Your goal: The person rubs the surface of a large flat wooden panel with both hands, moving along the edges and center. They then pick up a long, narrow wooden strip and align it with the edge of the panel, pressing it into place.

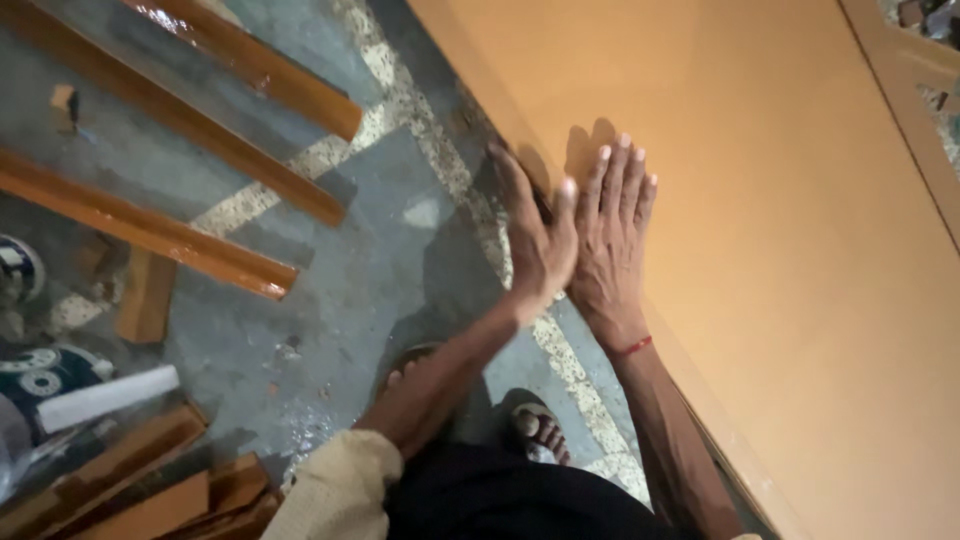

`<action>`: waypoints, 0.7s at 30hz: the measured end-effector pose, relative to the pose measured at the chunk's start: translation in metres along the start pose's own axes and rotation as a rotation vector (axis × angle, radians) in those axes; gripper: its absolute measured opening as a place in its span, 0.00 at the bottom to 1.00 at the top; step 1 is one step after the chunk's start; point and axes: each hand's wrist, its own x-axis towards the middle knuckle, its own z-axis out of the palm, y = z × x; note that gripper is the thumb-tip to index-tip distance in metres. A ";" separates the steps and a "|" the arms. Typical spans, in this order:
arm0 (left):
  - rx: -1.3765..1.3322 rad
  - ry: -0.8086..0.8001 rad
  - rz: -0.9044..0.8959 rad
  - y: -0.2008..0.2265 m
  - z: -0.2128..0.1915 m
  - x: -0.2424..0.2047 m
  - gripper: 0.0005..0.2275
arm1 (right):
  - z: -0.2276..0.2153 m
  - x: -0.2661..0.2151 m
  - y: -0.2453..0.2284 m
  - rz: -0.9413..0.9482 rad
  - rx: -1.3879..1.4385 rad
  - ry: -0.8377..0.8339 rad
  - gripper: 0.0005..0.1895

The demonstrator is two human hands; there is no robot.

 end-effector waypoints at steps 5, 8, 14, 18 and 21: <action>0.038 -0.019 0.063 -0.006 -0.008 -0.005 0.42 | -0.002 -0.002 -0.002 0.006 -0.039 -0.002 0.38; 0.065 -0.060 0.156 -0.003 -0.003 -0.008 0.43 | -0.003 0.004 -0.001 0.014 -0.015 0.015 0.37; 0.067 -0.018 0.072 -0.006 -0.009 -0.010 0.43 | 0.001 -0.005 0.001 -0.016 -0.012 0.028 0.38; 0.042 -0.082 0.129 -0.012 -0.007 -0.016 0.45 | -0.004 -0.001 0.000 0.001 -0.004 0.025 0.39; 0.055 -0.056 0.114 -0.022 0.000 -0.013 0.44 | -0.003 0.000 0.000 0.012 -0.012 0.014 0.39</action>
